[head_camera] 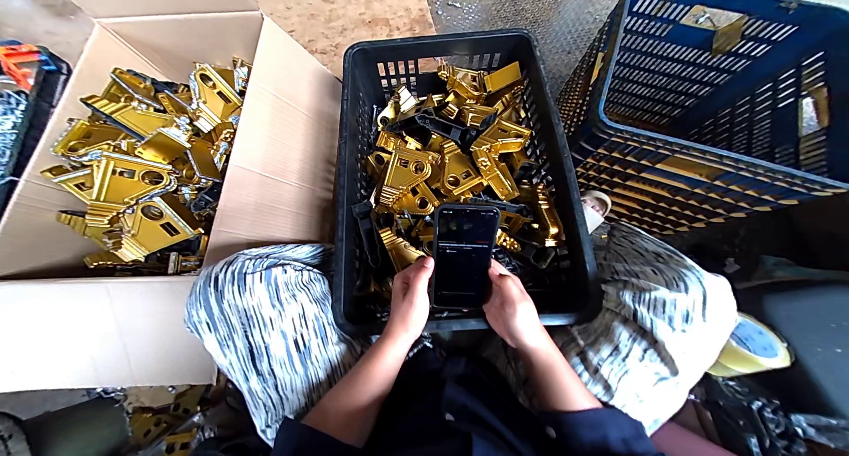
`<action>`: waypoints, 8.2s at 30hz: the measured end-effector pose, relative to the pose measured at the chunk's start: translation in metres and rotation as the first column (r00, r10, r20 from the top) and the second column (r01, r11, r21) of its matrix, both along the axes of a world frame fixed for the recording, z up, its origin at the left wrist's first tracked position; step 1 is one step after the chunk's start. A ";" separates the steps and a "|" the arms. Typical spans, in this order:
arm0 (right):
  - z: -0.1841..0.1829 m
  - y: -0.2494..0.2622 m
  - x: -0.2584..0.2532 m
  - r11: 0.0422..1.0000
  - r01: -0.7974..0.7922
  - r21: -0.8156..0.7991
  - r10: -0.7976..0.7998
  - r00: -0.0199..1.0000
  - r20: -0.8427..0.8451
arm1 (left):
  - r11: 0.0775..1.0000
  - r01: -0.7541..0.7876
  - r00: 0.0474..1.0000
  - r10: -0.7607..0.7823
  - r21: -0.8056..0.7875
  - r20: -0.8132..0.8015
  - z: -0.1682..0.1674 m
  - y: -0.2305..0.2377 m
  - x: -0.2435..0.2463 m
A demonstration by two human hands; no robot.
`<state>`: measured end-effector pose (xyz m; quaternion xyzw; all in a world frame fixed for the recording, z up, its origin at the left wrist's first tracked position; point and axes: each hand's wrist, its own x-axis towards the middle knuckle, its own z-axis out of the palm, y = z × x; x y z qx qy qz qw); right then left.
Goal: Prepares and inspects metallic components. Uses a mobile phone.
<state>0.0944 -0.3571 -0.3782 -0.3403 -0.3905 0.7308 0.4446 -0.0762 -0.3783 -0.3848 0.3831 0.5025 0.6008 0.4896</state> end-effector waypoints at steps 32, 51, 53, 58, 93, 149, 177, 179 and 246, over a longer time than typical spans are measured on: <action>0.002 0.001 0.000 1.000 -0.003 -0.010 0.003 1.000 0.017 | 1.000 -0.009 1.000 0.010 -0.024 0.013 0.000 0.001 0.000; 0.002 0.000 0.000 1.000 -0.001 -0.012 0.001 1.000 0.015 | 1.000 0.000 1.000 0.001 -0.021 0.014 0.000 0.001 0.000; 0.002 0.000 0.000 1.000 -0.001 -0.008 0.001 1.000 0.010 | 1.000 -0.004 1.000 0.004 -0.016 0.012 0.000 0.001 0.000; 0.001 0.000 0.000 1.000 0.006 0.016 -0.006 1.000 0.005 | 1.000 -0.008 1.000 0.008 -0.008 0.011 -0.001 0.001 0.000; 0.091 -0.023 0.194 0.509 0.855 -0.100 -0.860 0.509 -0.031 | 0.951 0.170 0.974 -0.202 -0.258 -0.104 0.007 0.007 0.006; 0.081 0.055 0.108 0.779 -0.257 0.572 -0.493 0.312 0.812 | 0.928 0.126 0.367 -0.371 -0.350 -0.853 0.035 0.060 -0.011; 0.006 0.097 -0.020 0.837 -0.519 -0.171 0.144 -0.092 0.985 | 0.810 0.265 0.223 -0.579 -0.522 -0.785 0.020 0.036 -0.013; 0.012 0.093 -0.004 0.904 -0.426 0.033 0.031 0.142 0.989 | 0.862 0.346 0.296 -0.474 -0.369 -0.829 0.025 0.034 -0.023; 0.026 0.081 0.017 0.798 -0.391 0.459 -0.184 0.567 0.803 | 0.973 -0.229 0.953 0.224 -0.002 -0.206 0.033 0.029 -0.034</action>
